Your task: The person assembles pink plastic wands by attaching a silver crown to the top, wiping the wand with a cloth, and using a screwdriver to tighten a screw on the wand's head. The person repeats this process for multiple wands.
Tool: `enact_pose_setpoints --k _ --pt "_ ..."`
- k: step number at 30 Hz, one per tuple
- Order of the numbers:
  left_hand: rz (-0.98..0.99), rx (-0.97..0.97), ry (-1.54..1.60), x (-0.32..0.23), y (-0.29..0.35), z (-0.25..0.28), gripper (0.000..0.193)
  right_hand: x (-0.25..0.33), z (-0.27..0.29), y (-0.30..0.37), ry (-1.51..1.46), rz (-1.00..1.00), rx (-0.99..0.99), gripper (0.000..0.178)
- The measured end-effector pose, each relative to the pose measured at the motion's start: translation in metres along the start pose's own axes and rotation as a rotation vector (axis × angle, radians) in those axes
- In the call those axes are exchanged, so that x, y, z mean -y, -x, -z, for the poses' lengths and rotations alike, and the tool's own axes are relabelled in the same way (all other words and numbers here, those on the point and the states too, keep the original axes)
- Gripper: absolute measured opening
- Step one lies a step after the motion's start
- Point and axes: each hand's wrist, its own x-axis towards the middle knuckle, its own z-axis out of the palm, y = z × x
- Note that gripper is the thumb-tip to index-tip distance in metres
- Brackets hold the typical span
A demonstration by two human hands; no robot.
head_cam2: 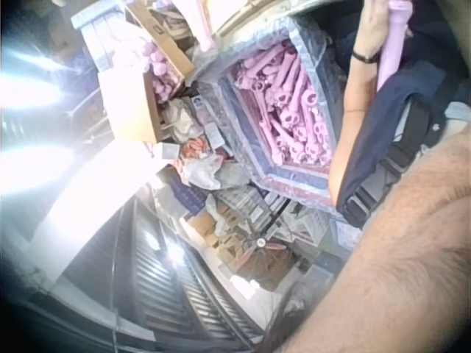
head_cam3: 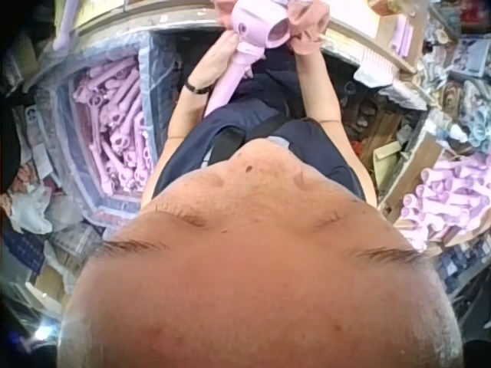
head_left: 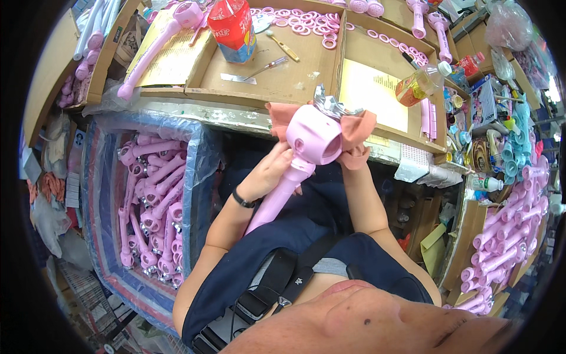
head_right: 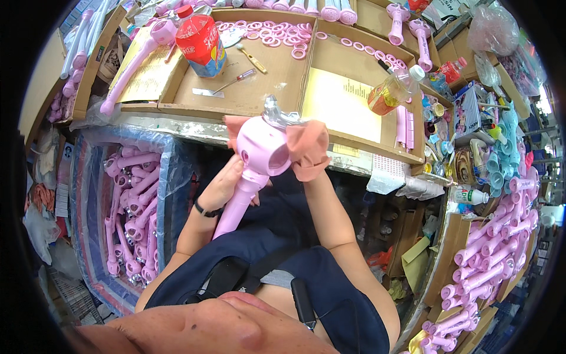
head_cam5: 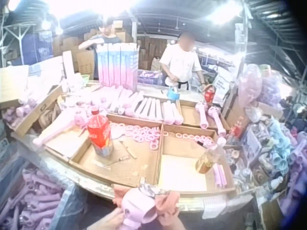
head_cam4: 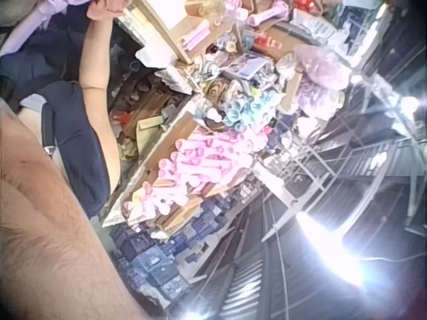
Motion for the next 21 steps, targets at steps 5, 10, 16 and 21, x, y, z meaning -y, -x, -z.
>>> enact_pose_setpoints --k 5,10,16,21 --pt "-0.125 -0.179 -0.429 -0.007 0.007 -0.017 0.052 -0.017 -0.010 0.005 0.148 0.032 -0.185 0.027" --pt "-0.079 -0.306 -0.645 -0.002 0.001 -0.018 0.058 -0.039 -0.064 0.017 -0.404 -0.610 -0.593 0.046" --pt "-0.336 -0.410 -0.866 0.008 -0.004 -0.016 0.064 0.012 -0.091 0.039 -0.927 -0.425 -0.634 0.051" --pt "-0.331 -0.410 -0.799 0.012 -0.003 -0.005 0.070 0.047 -0.079 0.022 -0.600 -0.313 -0.583 0.036"
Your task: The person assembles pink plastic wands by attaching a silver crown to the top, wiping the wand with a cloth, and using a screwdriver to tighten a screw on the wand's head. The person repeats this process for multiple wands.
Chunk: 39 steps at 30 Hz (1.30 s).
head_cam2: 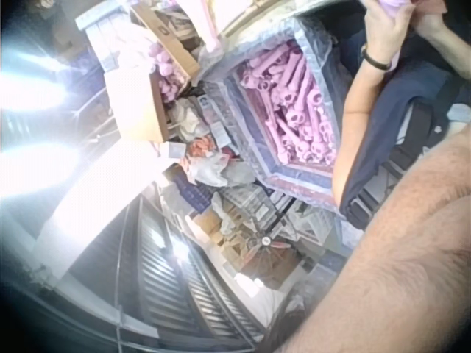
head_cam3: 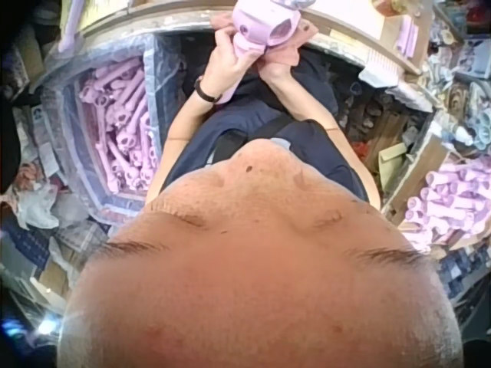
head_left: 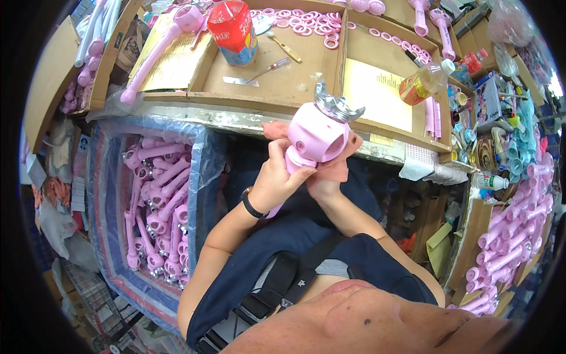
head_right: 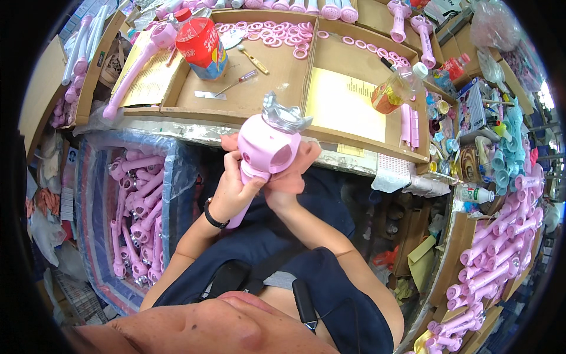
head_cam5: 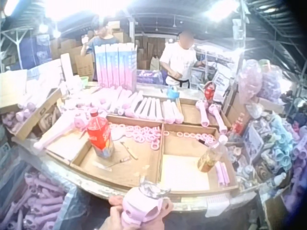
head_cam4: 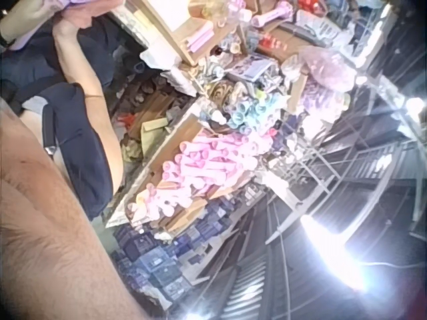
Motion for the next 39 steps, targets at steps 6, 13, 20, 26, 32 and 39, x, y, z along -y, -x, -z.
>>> enact_pose_setpoints --k 6,13,20,26,32,39 --pt "0.185 0.140 0.380 0.021 0.010 0.028 0.052 0.019 0.018 -0.106 0.415 0.368 0.105 0.015" --pt "0.078 -0.066 0.735 0.016 -0.005 0.063 0.057 0.003 -0.031 -0.193 1.256 0.476 0.632 0.021" --pt "-0.023 -0.390 0.710 -0.004 -0.032 0.057 0.052 0.015 0.007 -0.020 0.461 -0.051 0.660 0.051" --pt "0.019 -0.247 0.881 -0.013 -0.034 0.023 0.053 0.028 0.029 0.013 0.641 -0.252 0.842 0.065" --pt "0.050 -0.153 1.016 -0.017 -0.026 0.020 0.044 0.037 0.050 0.011 -0.057 -0.814 0.916 0.051" --pt "-0.029 -0.346 0.672 -0.010 -0.020 0.011 0.050 0.030 0.035 0.016 0.166 -0.683 0.911 0.059"
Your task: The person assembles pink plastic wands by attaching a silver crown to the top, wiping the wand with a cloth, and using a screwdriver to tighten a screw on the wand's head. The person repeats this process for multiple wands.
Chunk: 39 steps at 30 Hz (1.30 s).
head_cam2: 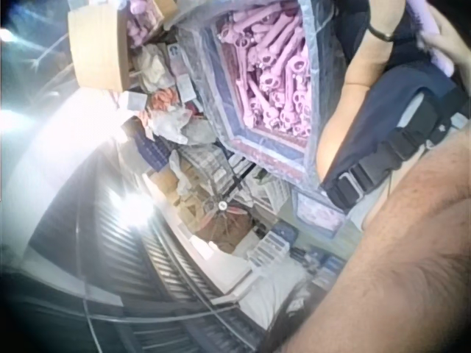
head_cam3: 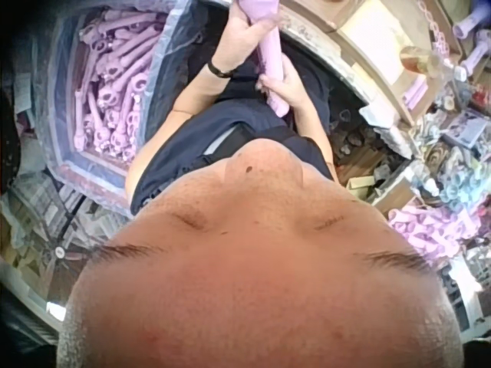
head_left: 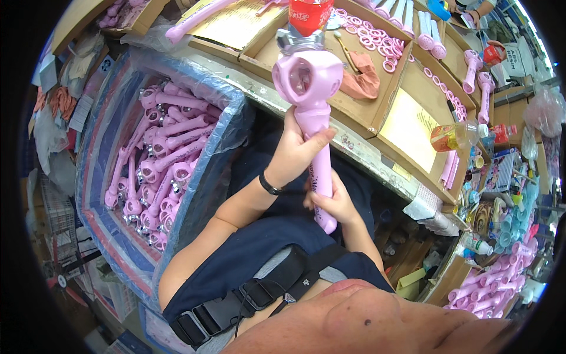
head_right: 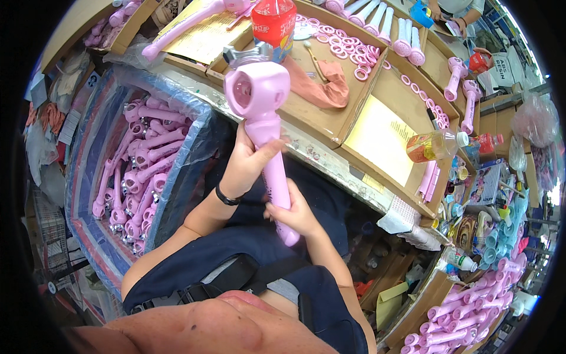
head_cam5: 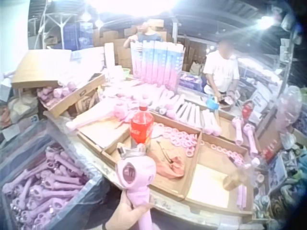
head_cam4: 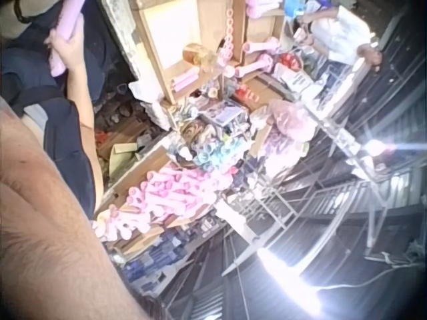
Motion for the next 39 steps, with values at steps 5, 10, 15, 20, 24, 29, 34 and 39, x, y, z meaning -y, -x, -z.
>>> enact_pose_setpoints --k 5,10,15,20,24,29,34,39 --pt "-0.024 0.064 0.011 0.006 0.007 -0.007 0.052 0.008 -0.001 0.001 0.424 0.056 -0.221 0.048" --pt "0.200 0.242 0.400 -0.002 0.006 0.002 0.050 0.004 0.019 0.009 -0.803 -0.251 0.363 0.049" --pt "0.226 0.259 0.309 -0.002 0.002 0.010 0.055 -0.004 0.020 0.011 -0.875 -0.260 0.333 0.057" --pt "-0.123 -0.036 -0.081 0.005 -0.013 0.021 0.069 0.003 0.021 0.013 -0.836 -0.241 0.332 0.059" --pt "-0.385 -0.166 -0.255 0.006 -0.020 0.028 0.086 0.003 0.021 0.013 -0.807 -0.335 0.329 0.059" --pt "-0.367 -0.074 -0.185 -0.001 -0.021 0.033 0.080 -0.001 0.018 0.012 -0.911 -0.347 0.347 0.056" --pt "-0.285 -0.069 -0.008 -0.008 -0.020 0.029 0.072 -0.006 0.021 0.013 -1.056 -0.337 0.417 0.055" --pt "-0.241 -0.059 0.112 -0.007 -0.019 0.034 0.071 -0.016 0.017 0.012 -1.134 -0.289 0.440 0.056"
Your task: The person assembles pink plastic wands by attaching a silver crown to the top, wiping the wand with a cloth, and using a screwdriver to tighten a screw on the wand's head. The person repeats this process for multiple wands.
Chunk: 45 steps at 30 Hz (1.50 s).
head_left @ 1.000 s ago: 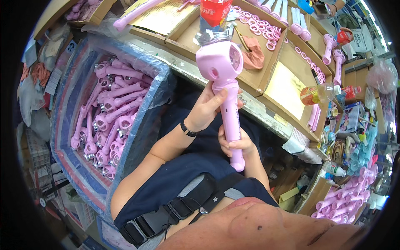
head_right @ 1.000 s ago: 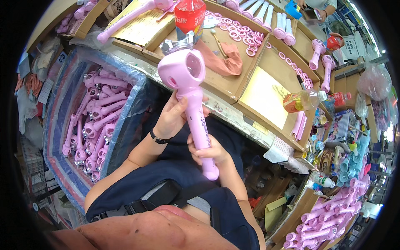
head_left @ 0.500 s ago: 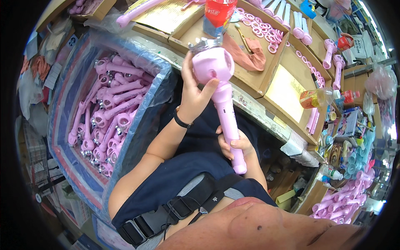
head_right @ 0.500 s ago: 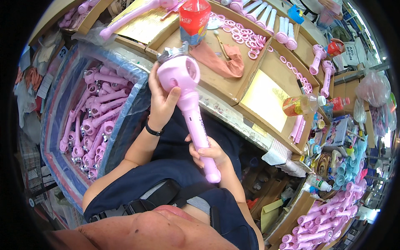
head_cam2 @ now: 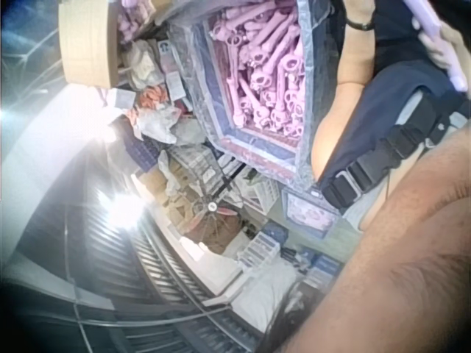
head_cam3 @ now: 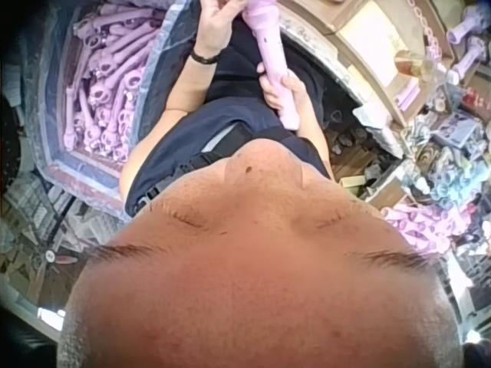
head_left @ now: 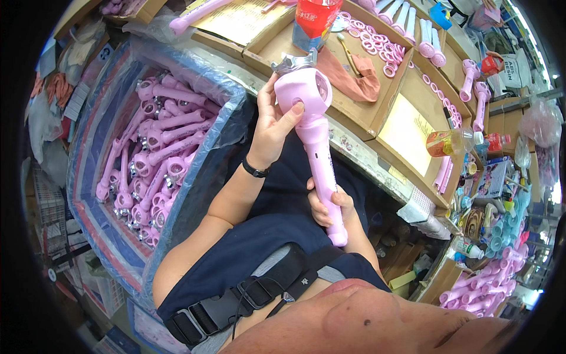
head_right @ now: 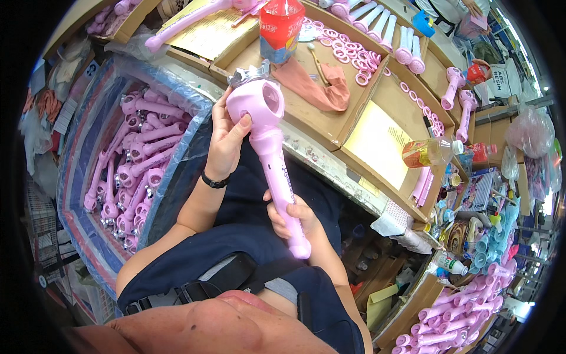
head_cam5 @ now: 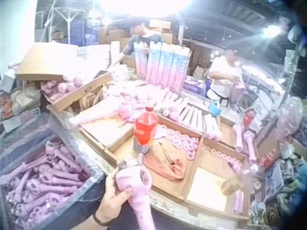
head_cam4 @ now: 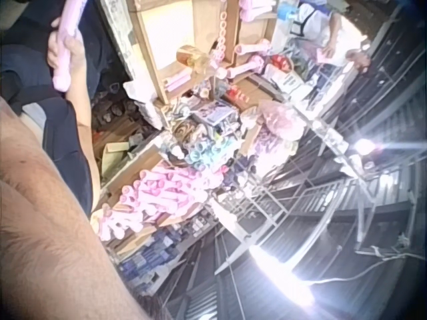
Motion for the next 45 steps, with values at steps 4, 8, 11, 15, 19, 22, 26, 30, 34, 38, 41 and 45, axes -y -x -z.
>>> enact_pose_setpoints --k 4,8,11,15,19,22,26,30,34,38,41,45 --pt "0.116 0.152 0.324 0.008 -0.001 0.013 0.065 0.002 -0.005 -0.009 -0.160 -0.030 0.191 0.057" --pt "0.144 0.108 0.327 0.015 -0.007 0.022 0.050 0.019 -0.026 -0.008 0.272 0.067 -0.067 0.049" --pt "-0.004 -0.208 -0.051 0.015 -0.007 0.020 0.041 0.017 -0.040 -0.013 1.218 0.230 -0.745 0.049" --pt "-0.139 -0.075 -0.215 0.014 -0.006 0.009 0.053 -0.001 -0.047 -0.020 1.822 0.228 -0.902 0.056" --pt "-0.107 -0.140 -0.209 0.010 -0.009 0.008 0.051 -0.007 -0.049 -0.023 1.853 0.206 -0.901 0.056" --pt "-0.055 -0.120 -0.268 0.006 -0.010 0.010 0.052 -0.004 -0.050 -0.022 1.784 0.181 -0.866 0.057" --pt "-0.098 -0.099 -0.271 0.003 -0.007 0.011 0.052 -0.002 -0.048 -0.021 1.710 0.159 -0.839 0.057" --pt "-0.110 -0.085 -0.257 0.004 -0.006 0.011 0.052 -0.004 -0.045 -0.019 1.744 0.191 -0.830 0.057" --pt "-0.162 -0.102 -0.110 0.010 -0.006 0.008 0.053 -0.006 -0.047 -0.025 1.783 0.299 -0.845 0.059" --pt "0.196 -0.039 0.363 0.018 0.004 0.001 0.069 -0.005 -0.052 -0.035 1.888 0.340 -0.813 0.062" --pt "0.215 -0.086 0.369 0.012 0.002 0.008 0.084 0.005 -0.054 -0.039 2.034 0.229 -0.572 0.061" --pt "0.111 -0.084 0.341 -0.014 -0.021 0.041 0.085 0.056 -0.058 -0.048 2.161 0.556 -0.427 0.025"
